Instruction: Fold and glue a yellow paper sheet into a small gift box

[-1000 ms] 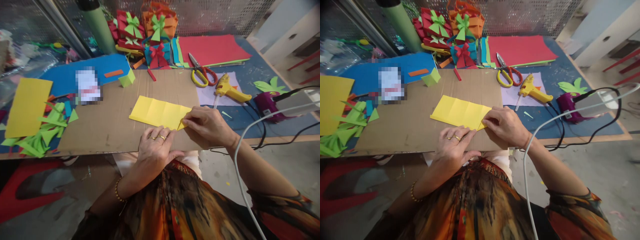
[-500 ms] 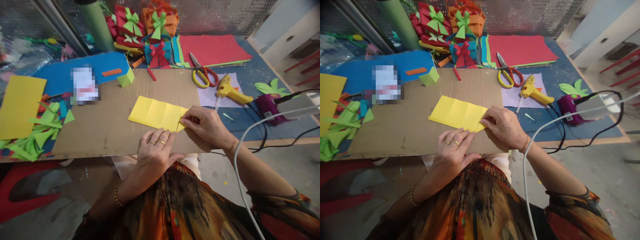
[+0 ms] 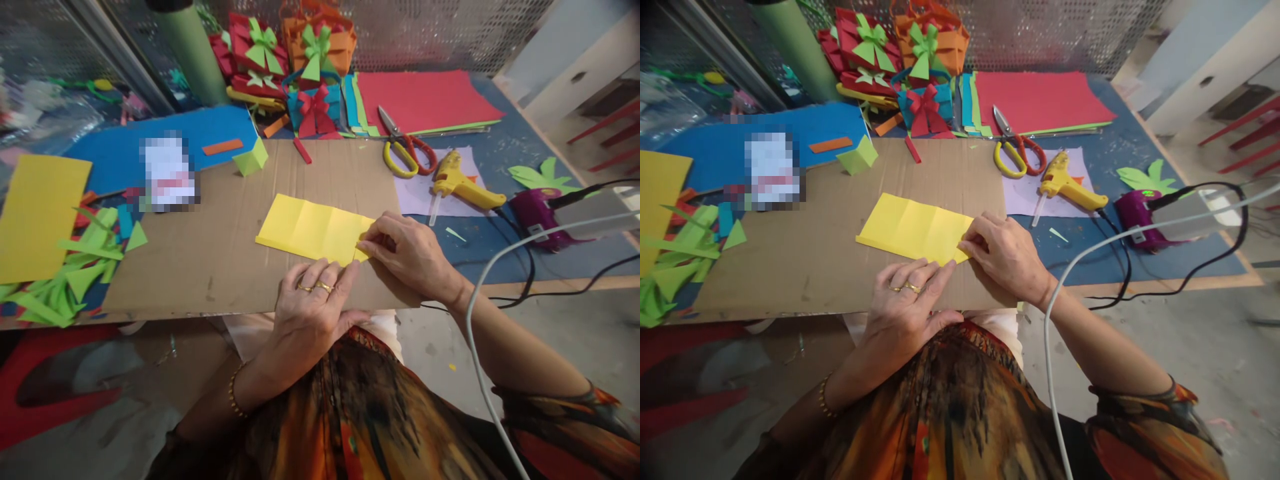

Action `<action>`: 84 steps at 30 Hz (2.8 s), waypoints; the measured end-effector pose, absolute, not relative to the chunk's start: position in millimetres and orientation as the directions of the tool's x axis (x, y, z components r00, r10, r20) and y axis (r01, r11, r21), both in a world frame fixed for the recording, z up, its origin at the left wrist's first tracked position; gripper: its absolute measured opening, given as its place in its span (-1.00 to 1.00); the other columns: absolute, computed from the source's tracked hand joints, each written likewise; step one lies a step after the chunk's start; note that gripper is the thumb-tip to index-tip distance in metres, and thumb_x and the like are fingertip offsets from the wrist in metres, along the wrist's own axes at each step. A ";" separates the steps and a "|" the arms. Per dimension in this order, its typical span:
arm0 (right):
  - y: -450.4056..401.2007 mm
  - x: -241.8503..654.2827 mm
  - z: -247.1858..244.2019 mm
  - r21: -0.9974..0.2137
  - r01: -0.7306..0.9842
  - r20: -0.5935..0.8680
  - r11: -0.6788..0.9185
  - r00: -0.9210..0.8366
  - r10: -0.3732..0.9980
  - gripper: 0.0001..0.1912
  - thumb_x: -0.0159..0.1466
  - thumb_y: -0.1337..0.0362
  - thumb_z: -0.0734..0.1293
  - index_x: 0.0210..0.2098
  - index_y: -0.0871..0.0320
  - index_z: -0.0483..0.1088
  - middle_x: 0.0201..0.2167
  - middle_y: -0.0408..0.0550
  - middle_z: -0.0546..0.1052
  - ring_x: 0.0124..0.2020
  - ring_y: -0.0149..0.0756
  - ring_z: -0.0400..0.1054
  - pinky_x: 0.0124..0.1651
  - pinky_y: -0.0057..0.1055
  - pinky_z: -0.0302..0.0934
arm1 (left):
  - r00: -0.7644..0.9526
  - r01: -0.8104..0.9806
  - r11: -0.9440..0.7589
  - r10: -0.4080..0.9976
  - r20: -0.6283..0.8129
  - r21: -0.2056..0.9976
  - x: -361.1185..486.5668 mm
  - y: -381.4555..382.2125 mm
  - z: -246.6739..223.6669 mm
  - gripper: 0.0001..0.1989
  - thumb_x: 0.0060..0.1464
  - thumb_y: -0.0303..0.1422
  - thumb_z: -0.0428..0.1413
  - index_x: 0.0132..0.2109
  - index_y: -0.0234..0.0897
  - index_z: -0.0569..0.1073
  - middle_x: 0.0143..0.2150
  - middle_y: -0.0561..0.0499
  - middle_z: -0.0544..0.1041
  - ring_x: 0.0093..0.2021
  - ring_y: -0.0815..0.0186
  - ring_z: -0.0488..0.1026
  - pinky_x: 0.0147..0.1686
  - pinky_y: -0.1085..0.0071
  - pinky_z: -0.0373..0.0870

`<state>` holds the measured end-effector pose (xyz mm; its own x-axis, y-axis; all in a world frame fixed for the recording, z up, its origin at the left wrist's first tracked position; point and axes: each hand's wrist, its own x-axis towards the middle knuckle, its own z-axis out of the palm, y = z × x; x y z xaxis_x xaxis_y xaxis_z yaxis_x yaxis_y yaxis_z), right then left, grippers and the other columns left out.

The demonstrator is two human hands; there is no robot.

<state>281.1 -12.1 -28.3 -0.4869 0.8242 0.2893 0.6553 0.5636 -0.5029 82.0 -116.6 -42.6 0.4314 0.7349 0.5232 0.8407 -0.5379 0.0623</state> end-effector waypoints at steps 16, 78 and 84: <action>-13.7 281.5 -29.6 -0.508 0.669 0.293 0.543 -0.459 0.839 -0.92 0.29 0.26 0.41 -0.33 0.13 0.47 -0.42 -0.14 0.51 -0.45 -0.36 0.31 -0.31 -0.38 0.11 | 0.443 0.847 -0.532 0.727 0.525 0.023 82.6 -115.1 -47.3 -0.33 0.31 0.09 0.04 0.19 -0.45 0.49 -0.05 -0.21 0.61 0.05 0.06 0.50 0.12 0.11 0.27; -46.9 312.2 -67.0 -0.015 0.615 0.381 0.788 -0.726 0.573 -0.24 0.47 -0.15 0.11 0.45 0.22 0.17 0.37 0.29 0.34 0.44 0.04 0.16 0.40 0.18 0.13 | 0.411 0.902 -0.426 0.798 0.440 -0.070 87.5 -99.8 -52.5 -0.24 0.02 0.14 0.30 0.24 -0.22 0.50 -0.05 -0.17 0.50 -0.06 0.04 0.38 -0.06 0.14 0.27; -48.0 311.2 -64.3 -0.084 0.624 0.358 0.777 -0.709 0.608 -0.29 0.48 -0.12 0.14 0.45 0.16 0.19 0.39 0.28 0.31 0.44 0.06 0.14 0.43 0.25 0.04 | 0.413 0.902 -0.426 0.804 0.428 -0.071 86.9 -99.8 -53.0 -0.24 0.05 0.16 0.27 0.25 -0.23 0.49 -0.06 -0.18 0.49 -0.06 0.04 0.37 -0.06 0.14 0.26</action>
<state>311.2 -48.0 -64.3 -0.7088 0.6079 0.3580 0.6240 0.7769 -0.0838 86.9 -99.8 -53.0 0.4130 0.8037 0.4283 0.9020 -0.4258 -0.0707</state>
